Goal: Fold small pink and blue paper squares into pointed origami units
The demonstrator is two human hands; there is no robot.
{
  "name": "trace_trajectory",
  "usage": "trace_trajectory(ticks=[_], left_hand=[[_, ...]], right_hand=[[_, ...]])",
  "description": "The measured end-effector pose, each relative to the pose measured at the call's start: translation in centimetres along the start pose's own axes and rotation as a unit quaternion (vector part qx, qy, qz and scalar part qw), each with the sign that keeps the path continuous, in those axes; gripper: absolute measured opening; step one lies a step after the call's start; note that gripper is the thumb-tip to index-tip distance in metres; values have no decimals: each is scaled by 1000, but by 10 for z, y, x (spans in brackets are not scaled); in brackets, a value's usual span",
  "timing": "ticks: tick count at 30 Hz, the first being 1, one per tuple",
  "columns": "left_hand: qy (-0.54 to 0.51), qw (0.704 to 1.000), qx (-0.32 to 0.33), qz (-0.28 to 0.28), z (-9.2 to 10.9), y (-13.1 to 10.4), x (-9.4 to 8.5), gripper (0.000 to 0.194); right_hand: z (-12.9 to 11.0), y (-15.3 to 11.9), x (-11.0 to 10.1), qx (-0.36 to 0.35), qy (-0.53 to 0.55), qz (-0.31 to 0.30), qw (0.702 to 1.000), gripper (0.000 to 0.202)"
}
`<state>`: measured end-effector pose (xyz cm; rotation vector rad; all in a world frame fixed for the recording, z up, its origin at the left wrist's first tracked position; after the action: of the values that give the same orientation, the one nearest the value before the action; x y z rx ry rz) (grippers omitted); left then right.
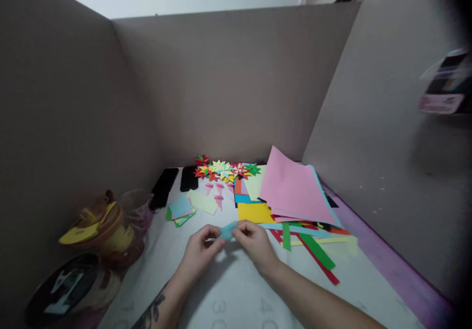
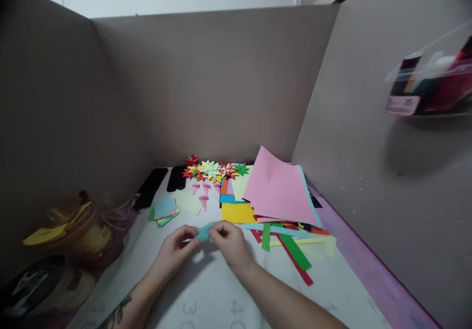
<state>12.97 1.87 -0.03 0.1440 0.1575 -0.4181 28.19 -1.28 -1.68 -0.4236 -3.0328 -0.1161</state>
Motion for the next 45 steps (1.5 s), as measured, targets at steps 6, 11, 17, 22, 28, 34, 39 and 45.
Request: trace_trajectory(ticks=[6,11,17,22,28,34,39,45], left_hand=[[81,995,-18,55,1,-1,-9,18],[78,995,-18,52,-3,-1,-9,18],[69,996,-36,46,-5,-4,-4,22],[73,995,-56,43,-5,-7,-3,25],[101,992,-67,35,-7,-6,-4,27],[102,992,-65,47,-6,-7,-6,25],[105,992,-56,38,-4,-9,-4,24],[118,991,-55,41,1,-8,-4,26]], right_hand=[[10,0,-2,24,49,-5,998,18],[16,1,-5,49,94,9,994,20],[22,0,-6,71,117,10,991,19],[23,-2,-8,78,121,17,989,19],[25,-1,-6,93,134,12,986,20],[27,-2,-5,104,145,5,984,18],[29,-2,-7,105,142,6,984,17],[28,-2,-8,109,119,12,987,15]])
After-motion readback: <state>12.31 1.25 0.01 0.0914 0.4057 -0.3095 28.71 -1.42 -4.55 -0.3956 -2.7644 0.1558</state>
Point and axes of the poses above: each hand's wrist, its own y-axis towards the middle knuckle, its own x-axis out of the palm, z = x × y, the point moved 9 cm from there along y, towards the middle knuckle, and after that the axes turned 4 degrees about x, right-handed, at the moved point
